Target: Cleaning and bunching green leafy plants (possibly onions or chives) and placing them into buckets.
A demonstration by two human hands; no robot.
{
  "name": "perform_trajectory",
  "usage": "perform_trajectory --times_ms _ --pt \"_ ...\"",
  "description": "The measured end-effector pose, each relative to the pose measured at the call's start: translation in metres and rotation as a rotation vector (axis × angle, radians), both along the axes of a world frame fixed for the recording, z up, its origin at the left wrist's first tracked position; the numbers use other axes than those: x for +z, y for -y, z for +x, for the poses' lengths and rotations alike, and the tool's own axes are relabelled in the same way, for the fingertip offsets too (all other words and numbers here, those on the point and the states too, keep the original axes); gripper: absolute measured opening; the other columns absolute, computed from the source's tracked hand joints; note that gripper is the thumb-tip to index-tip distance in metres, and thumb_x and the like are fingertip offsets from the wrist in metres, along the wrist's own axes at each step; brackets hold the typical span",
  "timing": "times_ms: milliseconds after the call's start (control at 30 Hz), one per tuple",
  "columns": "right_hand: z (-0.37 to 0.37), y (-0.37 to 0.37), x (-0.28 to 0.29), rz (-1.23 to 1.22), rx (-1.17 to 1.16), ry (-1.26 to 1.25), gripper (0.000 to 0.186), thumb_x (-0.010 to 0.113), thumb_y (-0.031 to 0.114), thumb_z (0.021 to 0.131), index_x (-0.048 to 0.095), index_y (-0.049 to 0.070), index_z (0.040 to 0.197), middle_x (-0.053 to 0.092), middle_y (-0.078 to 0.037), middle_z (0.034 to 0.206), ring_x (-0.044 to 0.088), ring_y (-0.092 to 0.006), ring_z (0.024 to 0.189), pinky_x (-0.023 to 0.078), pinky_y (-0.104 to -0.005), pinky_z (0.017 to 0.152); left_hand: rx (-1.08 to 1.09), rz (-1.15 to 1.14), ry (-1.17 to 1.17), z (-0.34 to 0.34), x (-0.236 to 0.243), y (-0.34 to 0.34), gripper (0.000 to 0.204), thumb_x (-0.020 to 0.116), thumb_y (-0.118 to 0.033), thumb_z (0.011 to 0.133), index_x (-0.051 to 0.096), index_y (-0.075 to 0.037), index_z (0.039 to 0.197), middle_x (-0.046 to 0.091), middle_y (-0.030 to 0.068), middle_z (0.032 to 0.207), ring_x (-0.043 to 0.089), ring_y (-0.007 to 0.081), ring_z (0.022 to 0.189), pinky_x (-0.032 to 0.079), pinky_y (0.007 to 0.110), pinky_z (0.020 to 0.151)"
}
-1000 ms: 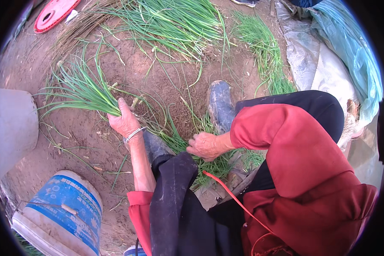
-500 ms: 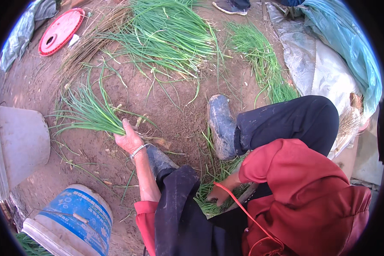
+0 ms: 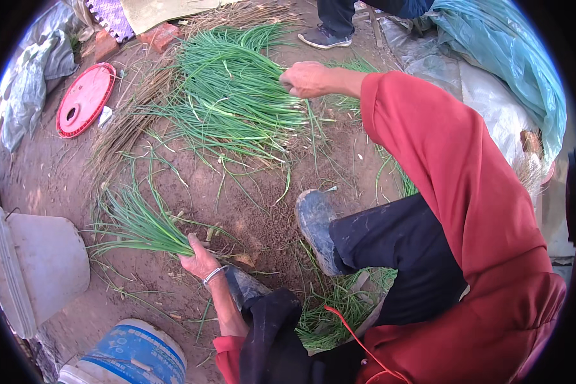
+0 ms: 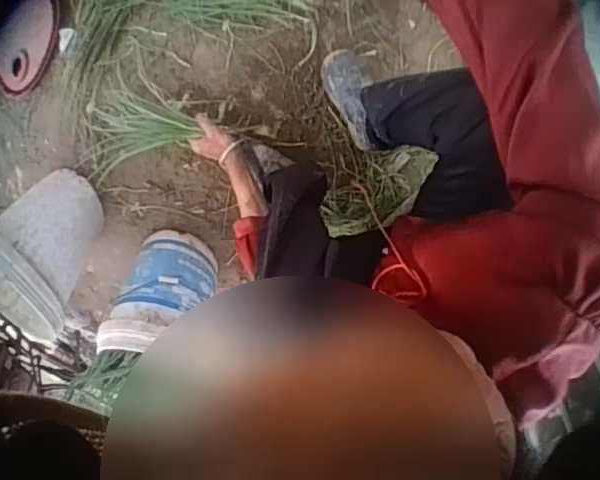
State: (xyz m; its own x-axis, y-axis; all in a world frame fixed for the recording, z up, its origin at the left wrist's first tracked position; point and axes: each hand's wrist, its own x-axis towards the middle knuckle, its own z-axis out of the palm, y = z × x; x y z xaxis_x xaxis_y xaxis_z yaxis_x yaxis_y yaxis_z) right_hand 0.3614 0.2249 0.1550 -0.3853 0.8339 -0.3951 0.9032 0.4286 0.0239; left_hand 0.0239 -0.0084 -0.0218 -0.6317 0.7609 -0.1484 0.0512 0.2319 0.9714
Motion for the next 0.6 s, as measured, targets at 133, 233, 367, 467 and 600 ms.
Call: perform_trajectory --times_ms 133,233,367,467,600 --pt "0.032 -0.006 -0.035 0.185 0.001 0.152 0.022 0.051 0.006 0.082 0.057 0.005 0.102 0.056 -0.021 0.106 0.058 -0.0351 0.1 0.048 -0.046 0.081 0.041 -0.084 -0.007 0.002 0.01 0.001 0.017 0.059 -0.012 0.088 0.056 0.004 0.092 0.055 0.0033 0.063 0.05 0.0113 0.054 0.043 0.028 0.052" --pt "0.033 -0.016 -0.058 0.157 0.107 0.225 0.023 0.05 0.007 0.084 0.056 0.006 0.106 0.052 -0.018 0.11 0.057 -0.0339 0.102 0.049 -0.0437 0.083 0.0 -0.039 -0.021 -0.002 0.012 0.001 0.02 0.059 -0.013 0.089 0.056 0.005 0.096 0.056 0.0042 0.063 0.05 0.0107 0.054 0.042 0.027 0.051" --pt "0.042 -0.021 -0.079 0.23 0.147 0.272 0.02 0.052 0.009 0.083 0.058 0.007 0.103 0.051 -0.016 0.105 0.056 -0.0314 0.102 0.05 -0.039 0.082 0.032 -0.021 -0.008 0.001 0.011 0.001 0.02 0.059 -0.015 0.089 0.057 0.005 0.092 0.056 0.0049 0.063 0.051 0.0108 0.053 0.041 0.027 0.05" --pt "0.065 -0.029 -0.087 0.261 0.274 0.215 0.018 0.052 0.01 0.083 0.06 0.007 0.099 0.051 -0.014 0.109 0.056 -0.03 0.101 0.05 -0.0378 0.083 0.016 -0.173 0.005 0.006 0.029 -0.002 0.02 0.059 -0.016 0.089 0.057 0.004 0.09 0.056 0.0054 0.065 0.051 0.011 0.053 0.041 0.028 0.051" --pt "0.083 -0.069 -0.056 0.539 -0.128 -0.138 0.023 0.053 0.023 0.086 0.061 0.005 0.098 0.055 -0.014 0.104 0.056 -0.0325 0.097 0.048 -0.0414 0.084 0.011 -0.112 -0.022 0.001 0.019 0.001 0.02 0.059 -0.015 0.089 0.057 0.005 0.089 0.055 0.0057 0.066 0.051 0.0111 0.054 0.041 0.027 0.052"
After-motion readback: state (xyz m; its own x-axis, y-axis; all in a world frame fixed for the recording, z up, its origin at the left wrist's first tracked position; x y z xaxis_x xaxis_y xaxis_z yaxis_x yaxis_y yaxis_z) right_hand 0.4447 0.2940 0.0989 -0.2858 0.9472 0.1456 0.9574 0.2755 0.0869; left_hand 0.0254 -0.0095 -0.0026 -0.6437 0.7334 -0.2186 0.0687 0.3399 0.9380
